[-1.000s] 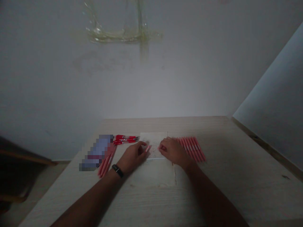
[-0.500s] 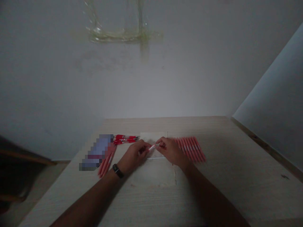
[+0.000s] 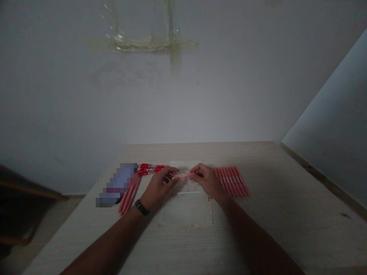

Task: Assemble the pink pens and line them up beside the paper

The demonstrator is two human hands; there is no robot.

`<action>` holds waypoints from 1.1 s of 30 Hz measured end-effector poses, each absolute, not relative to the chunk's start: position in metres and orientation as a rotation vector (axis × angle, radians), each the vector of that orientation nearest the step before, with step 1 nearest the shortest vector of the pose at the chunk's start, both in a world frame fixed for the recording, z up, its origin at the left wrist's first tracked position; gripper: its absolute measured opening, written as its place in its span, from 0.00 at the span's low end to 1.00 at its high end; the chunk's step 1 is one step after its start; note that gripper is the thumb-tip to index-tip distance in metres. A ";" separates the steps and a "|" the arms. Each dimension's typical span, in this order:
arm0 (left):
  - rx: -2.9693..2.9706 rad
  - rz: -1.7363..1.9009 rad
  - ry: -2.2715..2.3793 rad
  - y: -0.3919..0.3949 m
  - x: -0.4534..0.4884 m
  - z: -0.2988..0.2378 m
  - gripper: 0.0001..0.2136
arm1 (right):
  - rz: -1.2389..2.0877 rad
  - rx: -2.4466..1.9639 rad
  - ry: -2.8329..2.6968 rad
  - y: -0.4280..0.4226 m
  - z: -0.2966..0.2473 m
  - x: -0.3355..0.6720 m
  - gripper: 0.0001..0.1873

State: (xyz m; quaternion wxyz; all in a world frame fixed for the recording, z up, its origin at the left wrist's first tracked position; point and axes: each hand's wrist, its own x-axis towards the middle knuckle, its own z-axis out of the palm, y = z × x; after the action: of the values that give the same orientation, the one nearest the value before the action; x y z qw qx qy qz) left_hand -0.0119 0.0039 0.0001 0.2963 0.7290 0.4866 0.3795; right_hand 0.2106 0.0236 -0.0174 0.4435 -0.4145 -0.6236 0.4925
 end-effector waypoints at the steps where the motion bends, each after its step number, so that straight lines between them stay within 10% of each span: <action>1: 1.926 1.013 1.283 0.004 -0.012 0.000 0.16 | 1.235 -1.023 -1.527 0.023 -0.016 0.210 0.15; 33: 1.947 1.065 1.159 0.002 -0.007 0.004 0.06 | 1.430 -0.936 -1.556 0.021 -0.031 0.200 0.17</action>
State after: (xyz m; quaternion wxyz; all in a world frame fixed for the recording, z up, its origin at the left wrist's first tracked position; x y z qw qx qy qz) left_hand -0.0069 0.0015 0.0043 0.3135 0.7385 0.4394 0.4040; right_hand 0.2001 0.0208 -0.0307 0.4033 -0.3707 -0.6161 0.5660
